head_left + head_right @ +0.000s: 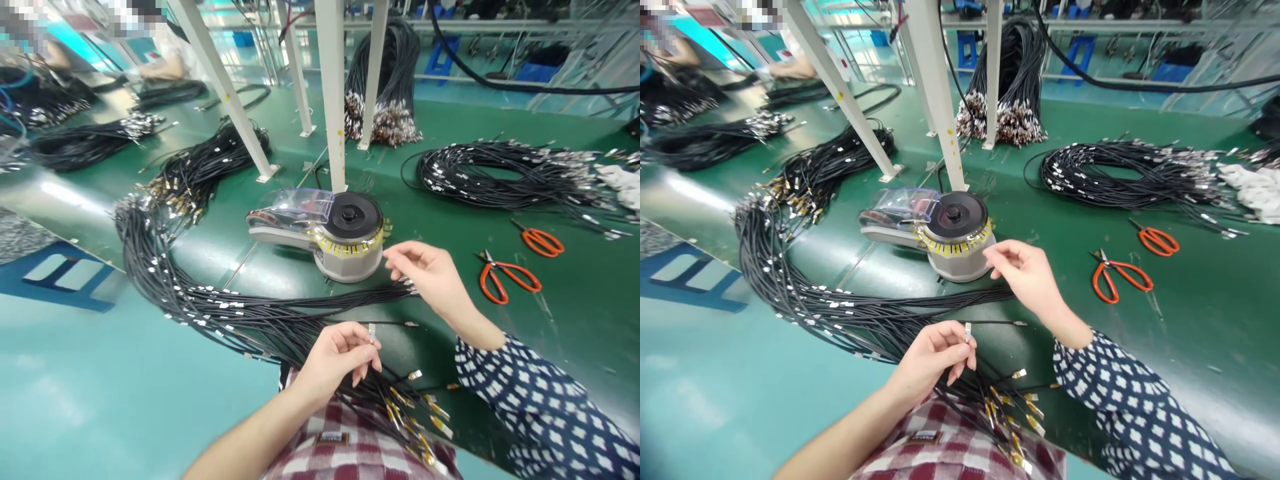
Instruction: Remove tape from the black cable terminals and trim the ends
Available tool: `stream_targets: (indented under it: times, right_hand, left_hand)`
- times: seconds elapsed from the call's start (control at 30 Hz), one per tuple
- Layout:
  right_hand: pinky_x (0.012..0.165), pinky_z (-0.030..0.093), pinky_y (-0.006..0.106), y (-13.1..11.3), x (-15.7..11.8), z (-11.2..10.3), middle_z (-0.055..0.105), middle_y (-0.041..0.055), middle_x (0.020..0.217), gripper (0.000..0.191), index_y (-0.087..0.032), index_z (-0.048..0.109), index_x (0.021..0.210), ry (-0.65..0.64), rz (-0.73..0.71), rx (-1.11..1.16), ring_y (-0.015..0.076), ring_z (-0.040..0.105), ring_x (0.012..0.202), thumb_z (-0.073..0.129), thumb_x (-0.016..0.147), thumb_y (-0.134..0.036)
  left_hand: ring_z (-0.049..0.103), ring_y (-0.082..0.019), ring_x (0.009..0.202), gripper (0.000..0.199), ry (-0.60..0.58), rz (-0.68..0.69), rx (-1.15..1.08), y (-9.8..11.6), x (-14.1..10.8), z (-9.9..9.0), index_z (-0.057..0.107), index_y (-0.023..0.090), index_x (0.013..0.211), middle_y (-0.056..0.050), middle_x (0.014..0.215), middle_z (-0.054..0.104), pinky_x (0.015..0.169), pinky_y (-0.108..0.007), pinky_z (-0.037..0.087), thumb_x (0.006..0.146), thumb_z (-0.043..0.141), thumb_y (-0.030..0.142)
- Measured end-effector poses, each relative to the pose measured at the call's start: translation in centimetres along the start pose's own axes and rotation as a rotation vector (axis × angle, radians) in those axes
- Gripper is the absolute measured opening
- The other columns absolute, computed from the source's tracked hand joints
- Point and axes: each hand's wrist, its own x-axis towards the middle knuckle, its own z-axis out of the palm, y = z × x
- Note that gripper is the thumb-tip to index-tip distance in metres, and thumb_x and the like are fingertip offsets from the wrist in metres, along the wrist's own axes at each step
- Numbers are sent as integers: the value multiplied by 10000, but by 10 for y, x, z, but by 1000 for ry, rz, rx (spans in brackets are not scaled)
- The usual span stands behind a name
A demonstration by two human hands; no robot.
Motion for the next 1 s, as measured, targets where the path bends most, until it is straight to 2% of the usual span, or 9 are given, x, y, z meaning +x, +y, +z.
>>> stream_targets:
  times: [0.1, 0.17, 0.37, 0.5, 0.63, 0.73, 0.8, 0.93, 1.0]
  right_hand:
    - [625, 516, 305, 0, 29, -5, 689, 26, 790, 249, -200, 689, 870, 221, -103, -36, 142, 596, 593, 740, 799, -433]
    - [611, 497, 291, 2, 43, -8, 679, 21, 800, 294, -200, 682, 869, 284, -104, -68, 142, 585, 619, 751, 771, -468]
    - [500, 411, 246, 5, 64, -11, 656, 32, 667, 451, -181, 688, 685, 129, 42, -73, 138, 579, 591, 683, 764, -625]
    - [536, 434, 258, 2, 67, -6, 672, 34, 676, 354, -180, 692, 697, 120, 42, -67, 142, 588, 597, 725, 747, -529]
    - [653, 477, 318, -3, 61, -3, 662, 30, 688, 198, -192, 693, 693, 167, -37, -117, 175, 586, 658, 736, 744, -379]
    - [795, 482, 353, -6, 53, -4, 672, 40, 819, 129, -215, 692, 747, 288, -232, -246, 198, 596, 788, 699, 801, -332]
    - [827, 488, 355, -5, 51, -5, 679, 41, 867, 136, -218, 689, 803, 339, -309, -250, 196, 608, 814, 673, 839, -349]
    - [811, 519, 347, 2, 54, -5, 716, 47, 852, 204, -192, 685, 839, 224, -162, -42, 183, 651, 781, 693, 818, -395]
    - [783, 531, 343, 6, 56, -4, 723, 45, 817, 222, -181, 677, 841, 195, -124, -13, 180, 667, 752, 708, 796, -397]
  left_hand:
    - [480, -54, 398, 313, 9, 3, -14, 0, -2, 0, 667, 113, 803, -55, 630, 702, 380, -164, 343, 730, 823, 374]
    - [482, -55, 401, 321, 7, 2, -15, -1, -3, 0, 665, 113, 798, -57, 629, 701, 379, -163, 339, 723, 829, 378]
    - [469, -50, 392, 333, -1, 0, -22, -2, -1, 0, 658, 117, 802, -54, 630, 700, 376, -162, 325, 720, 830, 390]
    - [465, -51, 391, 333, 1, 0, -14, -3, 0, 1, 652, 116, 799, -53, 623, 696, 375, -164, 319, 719, 832, 385]
    - [452, -48, 382, 334, 10, -1, -4, -3, -1, 1, 653, 114, 795, -50, 614, 690, 370, -165, 311, 718, 832, 386]
    - [451, -46, 382, 320, 13, 2, -6, -2, 0, 0, 656, 114, 800, -49, 619, 692, 373, -163, 316, 728, 827, 375]
    - [454, -45, 385, 312, 5, 3, -10, -3, 0, 0, 657, 114, 802, -50, 621, 694, 376, -161, 322, 733, 825, 368]
    - [451, -41, 386, 304, 2, 4, -12, -3, -1, 0, 653, 112, 800, -51, 624, 694, 376, -154, 327, 739, 821, 359]
    - [450, -40, 384, 306, 5, 4, -8, -3, -1, 1, 652, 111, 801, -49, 621, 692, 375, -152, 328, 740, 820, 359]
